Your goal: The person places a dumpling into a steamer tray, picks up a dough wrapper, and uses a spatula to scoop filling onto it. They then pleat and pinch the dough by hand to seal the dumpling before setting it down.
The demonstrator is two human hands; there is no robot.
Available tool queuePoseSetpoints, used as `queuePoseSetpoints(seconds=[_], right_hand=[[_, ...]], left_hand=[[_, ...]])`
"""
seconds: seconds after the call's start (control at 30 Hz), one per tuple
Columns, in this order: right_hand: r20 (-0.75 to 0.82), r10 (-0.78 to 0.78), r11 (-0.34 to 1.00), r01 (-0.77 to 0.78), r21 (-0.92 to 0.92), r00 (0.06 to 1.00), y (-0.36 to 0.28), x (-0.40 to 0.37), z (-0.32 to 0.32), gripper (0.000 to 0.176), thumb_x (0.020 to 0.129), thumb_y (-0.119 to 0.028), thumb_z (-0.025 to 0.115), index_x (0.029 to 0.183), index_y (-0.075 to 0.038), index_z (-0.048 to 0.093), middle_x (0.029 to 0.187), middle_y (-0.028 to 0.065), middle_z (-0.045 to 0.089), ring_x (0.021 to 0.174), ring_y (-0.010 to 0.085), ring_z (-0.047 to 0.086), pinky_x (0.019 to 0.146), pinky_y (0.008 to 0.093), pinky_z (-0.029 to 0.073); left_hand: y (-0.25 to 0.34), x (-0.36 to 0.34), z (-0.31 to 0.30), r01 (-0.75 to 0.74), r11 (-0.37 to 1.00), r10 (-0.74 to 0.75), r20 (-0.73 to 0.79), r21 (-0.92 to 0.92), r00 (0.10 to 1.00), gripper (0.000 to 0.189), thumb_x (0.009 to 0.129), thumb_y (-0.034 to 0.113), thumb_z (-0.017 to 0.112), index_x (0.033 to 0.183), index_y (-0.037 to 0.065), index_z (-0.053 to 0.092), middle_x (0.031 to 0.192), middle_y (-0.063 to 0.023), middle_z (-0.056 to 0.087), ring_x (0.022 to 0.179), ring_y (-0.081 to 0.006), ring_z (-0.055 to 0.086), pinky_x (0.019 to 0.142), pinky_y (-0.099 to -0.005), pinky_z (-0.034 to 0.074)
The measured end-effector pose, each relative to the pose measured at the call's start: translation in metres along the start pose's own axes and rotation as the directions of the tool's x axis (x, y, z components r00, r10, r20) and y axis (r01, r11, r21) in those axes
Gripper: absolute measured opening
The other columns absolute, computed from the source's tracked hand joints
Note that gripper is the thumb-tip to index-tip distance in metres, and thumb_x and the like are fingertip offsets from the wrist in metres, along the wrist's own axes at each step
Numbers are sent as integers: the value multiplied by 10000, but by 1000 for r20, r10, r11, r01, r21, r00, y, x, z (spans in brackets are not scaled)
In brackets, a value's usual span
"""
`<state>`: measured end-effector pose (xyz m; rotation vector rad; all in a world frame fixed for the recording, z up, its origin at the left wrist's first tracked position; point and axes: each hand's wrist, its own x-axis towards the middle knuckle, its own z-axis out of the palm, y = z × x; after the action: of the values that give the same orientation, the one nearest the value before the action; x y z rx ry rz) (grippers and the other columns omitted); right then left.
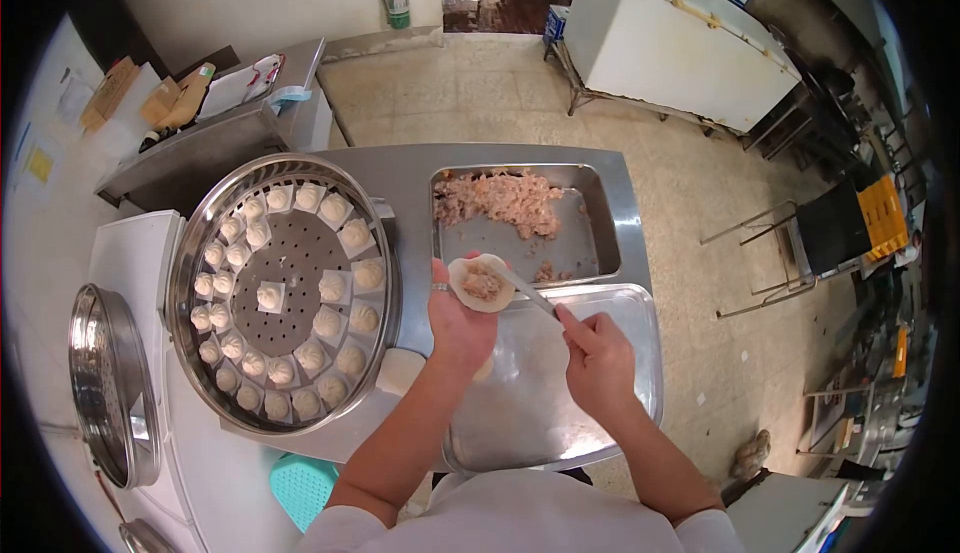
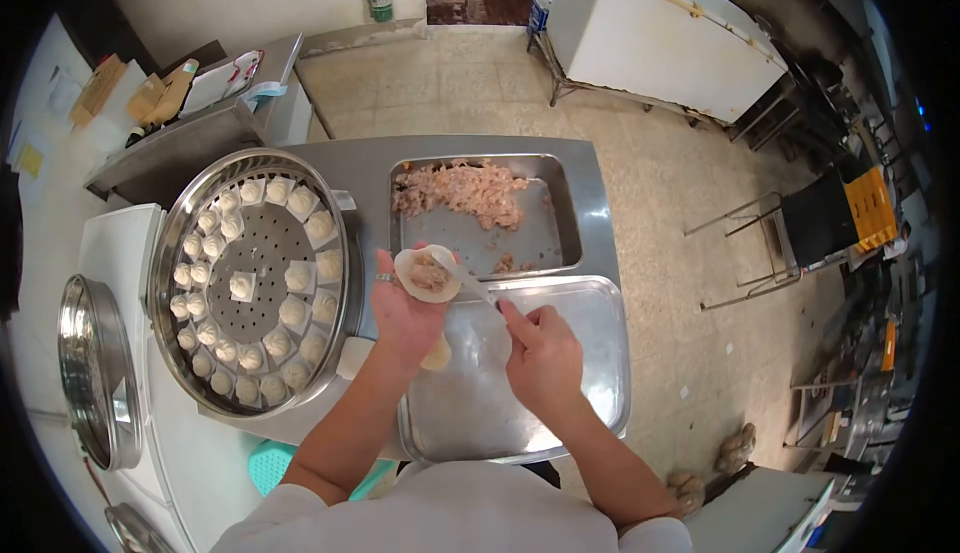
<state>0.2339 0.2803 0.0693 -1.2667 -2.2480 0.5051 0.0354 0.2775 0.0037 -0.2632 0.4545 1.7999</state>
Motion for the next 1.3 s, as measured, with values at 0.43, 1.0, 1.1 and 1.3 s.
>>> queuePoseSetpoints(seconds=[0.43, 1.0, 1.1, 1.3], right_hand=[[79, -298, 907, 308, -286, 951, 6, 12, -35, 456, 754, -12, 701, 1149, -230, 770, 809, 13, 565, 734, 212, 608, 593, 354, 515], [141, -160, 985, 167, -45, 977, 13, -17, -28, 376, 857, -18, 677, 1193, -169, 755, 840, 76, 609, 774, 278, 637, 641, 407, 522], [165, -12, 998, 22, -62, 986, 26, -12, -33, 406, 867, 17, 625, 1243, -103, 719, 888, 142, 615, 810, 337, 640, 705, 449, 527], [292, 155, 942, -53, -331, 944, 61, 43, 7, 341, 812, 12, 612, 1138, 34, 710, 1013, 279, 673, 971, 435, 674, 855, 500, 551]], left_hand=[[14, -36, 9, 143, 961, -136, -47, 238, 990, 655, 1053, 629, 354, 1193, 34, 589, 1160, -159, 647, 1180, -395, 605, 1042, -554, 476], [27, -43, -18, 177, 926, -199, 35, 333, 979, 415, 1075, 435, 462, 1240, 70, 569, 1186, -152, 655, 1127, -363, 642, 973, -563, 534], [29, -49, -23, 116, 889, -144, 31, 444, 989, 274, 1028, 199, 566, 1261, 56, 543, 1188, -142, 643, 1101, -316, 664, 935, -509, 574], [27, -52, -44, 125, 855, -173, 50, 503, 984, 344, 944, -39, 614, 1267, 27, 518, 1198, -150, 628, 1115, -292, 670, 942, -440, 593]])
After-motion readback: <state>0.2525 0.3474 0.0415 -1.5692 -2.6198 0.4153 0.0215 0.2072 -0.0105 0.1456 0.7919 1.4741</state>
